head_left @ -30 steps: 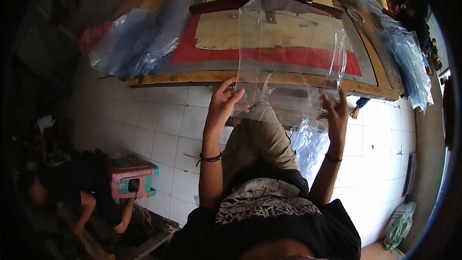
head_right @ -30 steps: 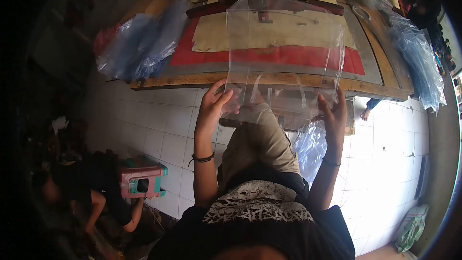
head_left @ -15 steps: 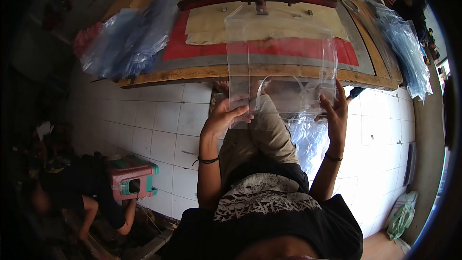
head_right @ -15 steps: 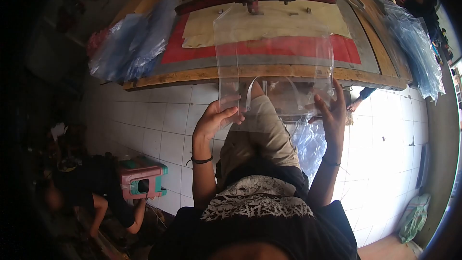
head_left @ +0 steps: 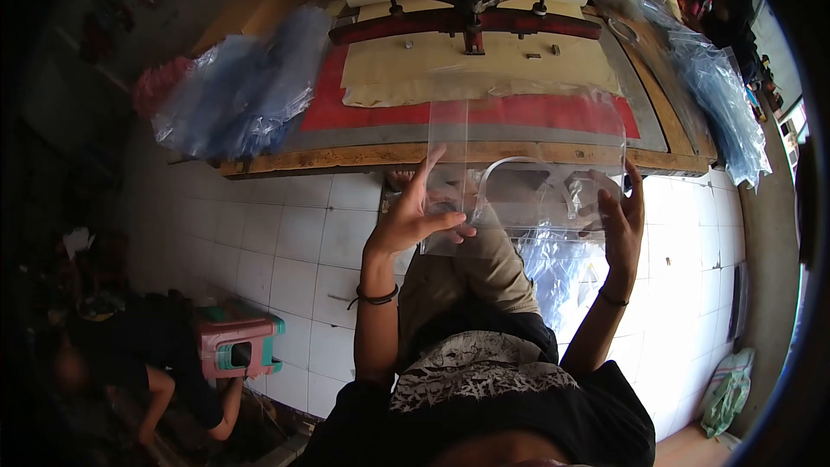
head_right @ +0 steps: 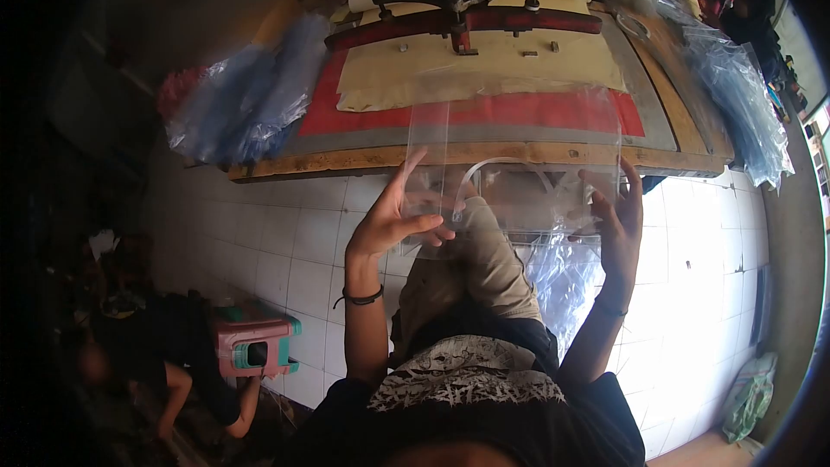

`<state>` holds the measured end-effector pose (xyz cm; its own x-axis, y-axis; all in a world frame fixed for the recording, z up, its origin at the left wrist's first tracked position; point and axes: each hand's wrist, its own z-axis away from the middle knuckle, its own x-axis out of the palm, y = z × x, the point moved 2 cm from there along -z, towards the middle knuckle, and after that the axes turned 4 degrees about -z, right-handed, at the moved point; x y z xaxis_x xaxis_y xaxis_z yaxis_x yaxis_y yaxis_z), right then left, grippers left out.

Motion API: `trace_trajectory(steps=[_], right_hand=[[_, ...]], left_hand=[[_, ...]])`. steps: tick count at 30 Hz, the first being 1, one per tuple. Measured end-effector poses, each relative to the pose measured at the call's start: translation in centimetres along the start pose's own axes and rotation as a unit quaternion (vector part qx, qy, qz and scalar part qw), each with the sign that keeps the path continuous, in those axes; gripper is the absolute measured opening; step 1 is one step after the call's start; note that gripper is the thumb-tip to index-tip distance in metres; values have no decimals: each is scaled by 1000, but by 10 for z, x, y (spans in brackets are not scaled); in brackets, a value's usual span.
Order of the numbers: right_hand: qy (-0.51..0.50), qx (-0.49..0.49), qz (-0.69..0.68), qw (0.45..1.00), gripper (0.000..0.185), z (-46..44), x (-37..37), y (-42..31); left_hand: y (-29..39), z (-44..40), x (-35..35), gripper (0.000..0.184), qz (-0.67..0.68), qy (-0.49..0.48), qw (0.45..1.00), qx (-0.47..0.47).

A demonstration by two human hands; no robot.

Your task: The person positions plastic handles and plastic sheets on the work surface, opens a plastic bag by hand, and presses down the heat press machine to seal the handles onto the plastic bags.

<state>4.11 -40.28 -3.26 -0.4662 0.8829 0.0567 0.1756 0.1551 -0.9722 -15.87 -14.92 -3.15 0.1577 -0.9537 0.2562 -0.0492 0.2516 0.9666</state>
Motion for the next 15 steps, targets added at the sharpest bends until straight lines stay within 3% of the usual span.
trace_trajectory(steps=[6,12,15], right_hand=[[79,-56,-25,995,64,2,-18,-11],[144,-90,30,985,63,-2,-49,-23],[157,-96,44,982,61,-9,-65,-16]], left_hand=[[17,-57,15,100,-10,-58,995,84],[35,-119,32,98,-68,-155,984,56],[4,-176,24,99,-223,-158,953,127]])
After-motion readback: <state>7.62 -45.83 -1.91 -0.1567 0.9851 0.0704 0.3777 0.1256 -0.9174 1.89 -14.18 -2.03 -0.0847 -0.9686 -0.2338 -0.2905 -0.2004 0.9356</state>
